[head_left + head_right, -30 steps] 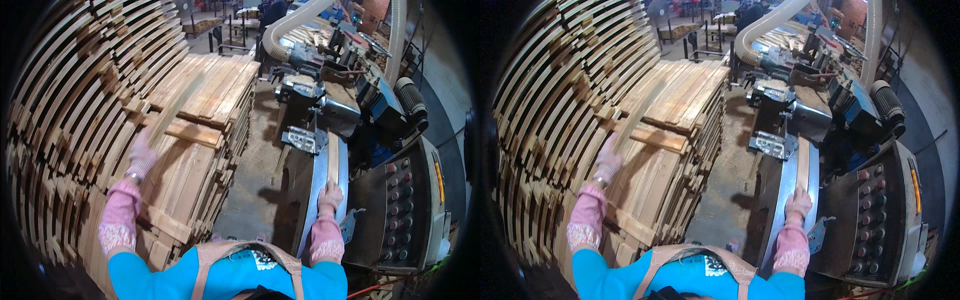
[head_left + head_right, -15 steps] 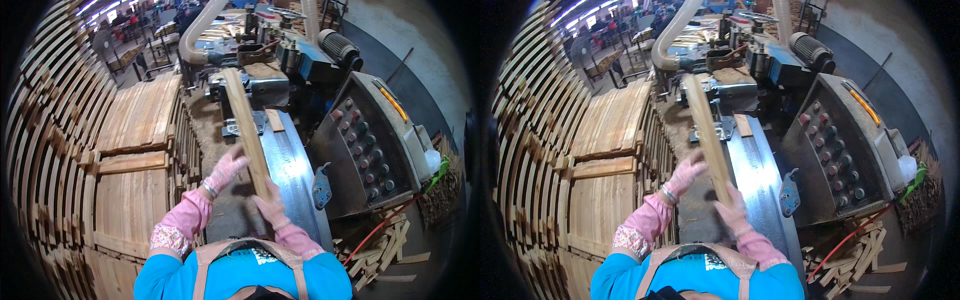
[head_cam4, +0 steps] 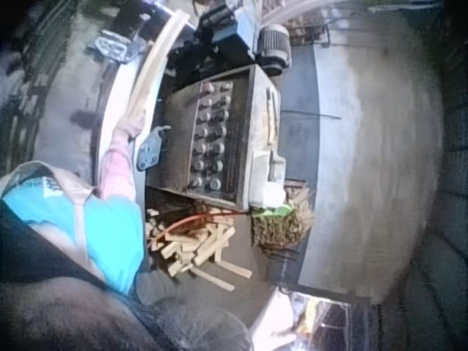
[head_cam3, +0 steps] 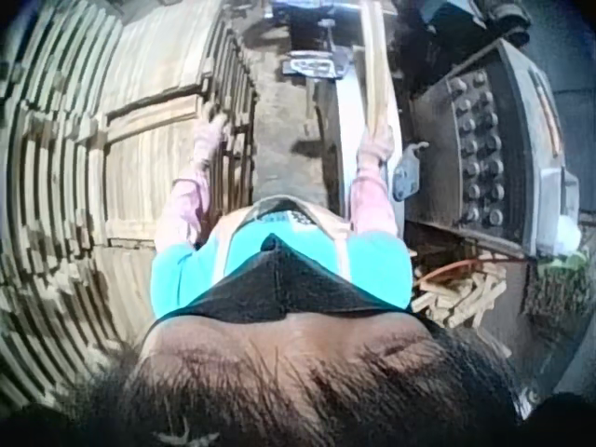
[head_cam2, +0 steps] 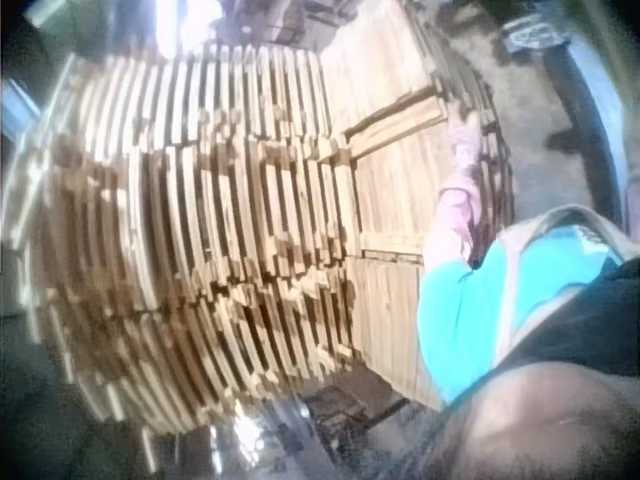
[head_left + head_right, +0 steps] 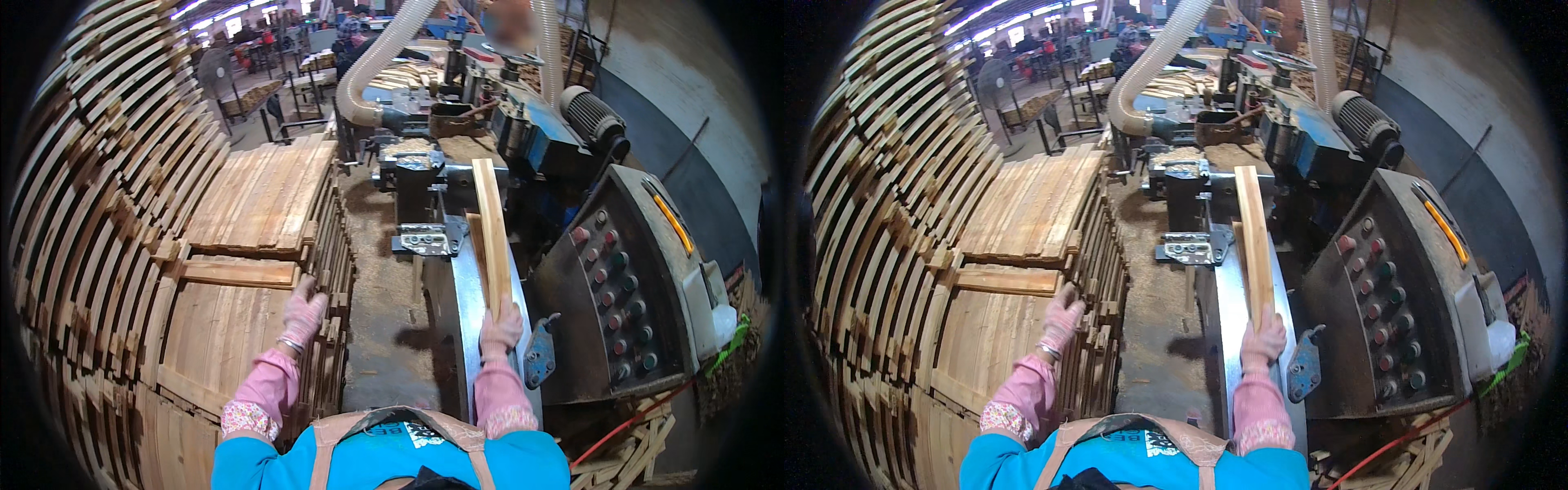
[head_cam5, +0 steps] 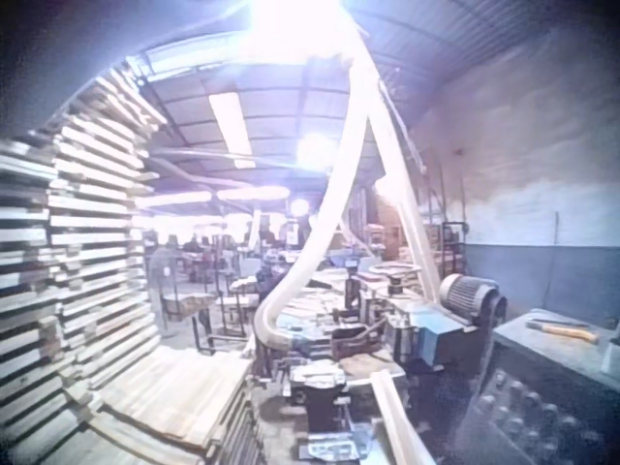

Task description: The person picks up wooden planks from a large stack and feeds them one by one into a woodworking machine. The planks are processed by the machine and then placed onto a growing pile of finished pieces.

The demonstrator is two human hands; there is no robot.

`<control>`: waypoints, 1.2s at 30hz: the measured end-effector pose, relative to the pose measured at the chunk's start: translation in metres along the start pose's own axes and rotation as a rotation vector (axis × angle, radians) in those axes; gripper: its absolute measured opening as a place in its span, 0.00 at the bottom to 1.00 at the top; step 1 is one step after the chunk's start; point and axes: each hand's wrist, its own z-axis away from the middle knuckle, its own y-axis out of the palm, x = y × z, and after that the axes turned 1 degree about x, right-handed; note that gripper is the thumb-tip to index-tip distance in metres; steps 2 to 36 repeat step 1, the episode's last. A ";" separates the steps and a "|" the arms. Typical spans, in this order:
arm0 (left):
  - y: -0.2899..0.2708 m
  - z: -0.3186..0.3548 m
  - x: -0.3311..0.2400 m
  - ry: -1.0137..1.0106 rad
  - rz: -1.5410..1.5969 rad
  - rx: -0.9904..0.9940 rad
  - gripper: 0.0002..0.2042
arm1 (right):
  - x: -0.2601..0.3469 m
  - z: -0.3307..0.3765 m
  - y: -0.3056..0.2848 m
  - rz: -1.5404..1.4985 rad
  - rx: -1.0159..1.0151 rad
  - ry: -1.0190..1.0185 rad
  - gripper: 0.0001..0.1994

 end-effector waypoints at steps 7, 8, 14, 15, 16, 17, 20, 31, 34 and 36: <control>-0.019 -0.014 0.010 0.027 -0.026 -0.088 0.37 | 0.013 -0.028 0.010 0.007 0.155 0.066 0.44; -0.019 -0.014 0.010 0.027 -0.026 -0.088 0.37 | 0.013 -0.028 0.010 0.007 0.155 0.066 0.44; -0.019 -0.014 0.010 0.027 -0.026 -0.088 0.37 | 0.013 -0.028 0.010 0.007 0.155 0.066 0.44; -0.019 -0.014 0.010 0.027 -0.026 -0.088 0.37 | 0.013 -0.028 0.010 0.007 0.155 0.066 0.44; -0.019 -0.014 0.010 0.027 -0.026 -0.088 0.37 | 0.013 -0.028 0.010 0.007 0.155 0.066 0.44; -0.019 -0.014 0.010 0.027 -0.026 -0.088 0.37 | 0.013 -0.028 0.010 0.007 0.155 0.066 0.44; -0.019 -0.014 0.010 0.027 -0.026 -0.088 0.37 | 0.013 -0.028 0.010 0.007 0.155 0.066 0.44; -0.019 -0.014 0.010 0.027 -0.026 -0.088 0.37 | 0.013 -0.028 0.010 0.007 0.155 0.066 0.44; -0.019 -0.014 0.010 0.027 -0.026 -0.088 0.37 | 0.013 -0.028 0.010 0.007 0.155 0.066 0.44; -0.019 -0.014 0.010 0.027 -0.026 -0.088 0.37 | 0.013 -0.028 0.010 0.007 0.155 0.066 0.44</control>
